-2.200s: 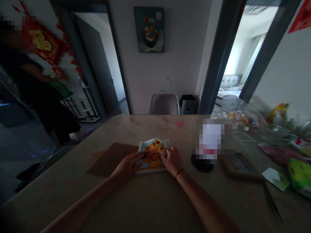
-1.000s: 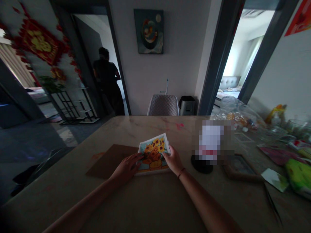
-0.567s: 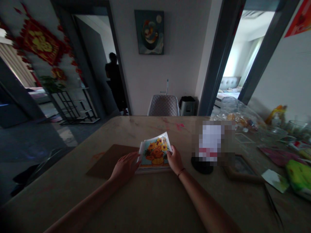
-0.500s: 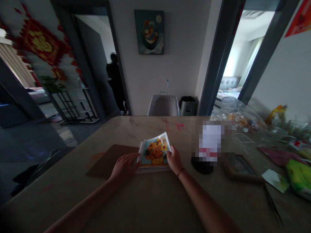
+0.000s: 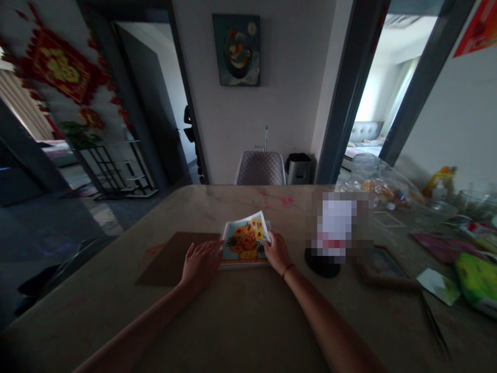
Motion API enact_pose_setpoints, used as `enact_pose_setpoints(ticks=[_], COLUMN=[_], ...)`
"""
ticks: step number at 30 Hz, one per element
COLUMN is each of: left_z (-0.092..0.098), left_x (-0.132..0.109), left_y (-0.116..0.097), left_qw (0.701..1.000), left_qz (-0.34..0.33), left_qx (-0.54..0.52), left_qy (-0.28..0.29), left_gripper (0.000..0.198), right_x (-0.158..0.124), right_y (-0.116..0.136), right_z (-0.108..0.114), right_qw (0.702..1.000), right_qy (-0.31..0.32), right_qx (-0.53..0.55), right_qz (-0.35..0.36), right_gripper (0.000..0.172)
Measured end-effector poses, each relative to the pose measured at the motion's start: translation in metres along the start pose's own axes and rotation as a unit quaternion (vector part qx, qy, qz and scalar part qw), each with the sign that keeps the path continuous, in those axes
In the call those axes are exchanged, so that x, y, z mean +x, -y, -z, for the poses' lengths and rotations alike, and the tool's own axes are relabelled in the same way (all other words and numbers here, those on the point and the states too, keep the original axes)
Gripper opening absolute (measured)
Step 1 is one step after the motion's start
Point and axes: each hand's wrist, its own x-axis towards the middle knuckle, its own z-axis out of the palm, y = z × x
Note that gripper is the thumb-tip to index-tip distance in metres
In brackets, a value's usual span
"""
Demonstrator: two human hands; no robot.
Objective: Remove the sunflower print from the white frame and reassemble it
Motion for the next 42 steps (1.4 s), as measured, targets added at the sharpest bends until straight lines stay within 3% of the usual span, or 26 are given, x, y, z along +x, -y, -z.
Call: enact_pose_setpoints(ticks=[6, 11, 19, 23, 28, 30, 34, 37, 40, 42], left_z=[-0.002, -0.001, 0.011, 0.006, 0.003, 0.004, 0.005, 0.006, 0.011, 0.016], left_x=[0.003, 0.001, 0.006, 0.007, 0.006, 0.005, 0.001, -0.003, -0.008, -0.012], left_y=[0.0, 0.002, 0.013, 0.011, 0.002, 0.0, 0.003, 0.004, 0.003, 0.001], left_qw=[0.999, 1.0, 0.987, 0.95, 0.859, 0.839, 0.866, 0.899, 0.934, 0.961], left_qz=[0.01, 0.001, 0.028, 0.053, 0.089, 0.109, 0.156, 0.159, 0.118, 0.032], left_qx=[0.026, 0.016, -0.157, -0.306, -0.502, -0.532, -0.473, -0.397, -0.299, -0.204], left_qy=[0.029, 0.014, -0.006, 0.011, 0.043, 0.031, -0.037, -0.099, -0.155, -0.184], left_gripper=[0.036, 0.036, 0.037, 0.036, 0.038, 0.036, 0.032, 0.033, 0.034, 0.03], right_x=[-0.003, -0.006, -0.009, -0.006, -0.008, -0.009, -0.013, -0.017, -0.022, -0.027], right_y=[0.002, 0.008, 0.025, 0.026, 0.032, 0.035, 0.039, 0.043, 0.055, 0.068], right_z=[-0.004, 0.002, 0.02, 0.021, 0.018, 0.017, 0.014, 0.013, 0.016, 0.019], right_qw=[1.0, 0.997, 0.96, 0.939, 0.924, 0.919, 0.912, 0.931, 0.945, 0.934], right_qy=[-0.008, -0.043, -0.092, -0.082, -0.051, -0.042, -0.1, -0.152, -0.1, -0.016], right_qx=[-0.001, 0.063, 0.261, 0.327, 0.371, 0.384, 0.389, 0.33, 0.313, 0.356], right_qz=[0.004, -0.012, -0.049, -0.067, -0.076, -0.08, -0.08, -0.033, 0.002, 0.017], right_gripper=[0.027, 0.023, 0.024, 0.028, 0.025, 0.027, 0.045, 0.046, 0.038, 0.042])
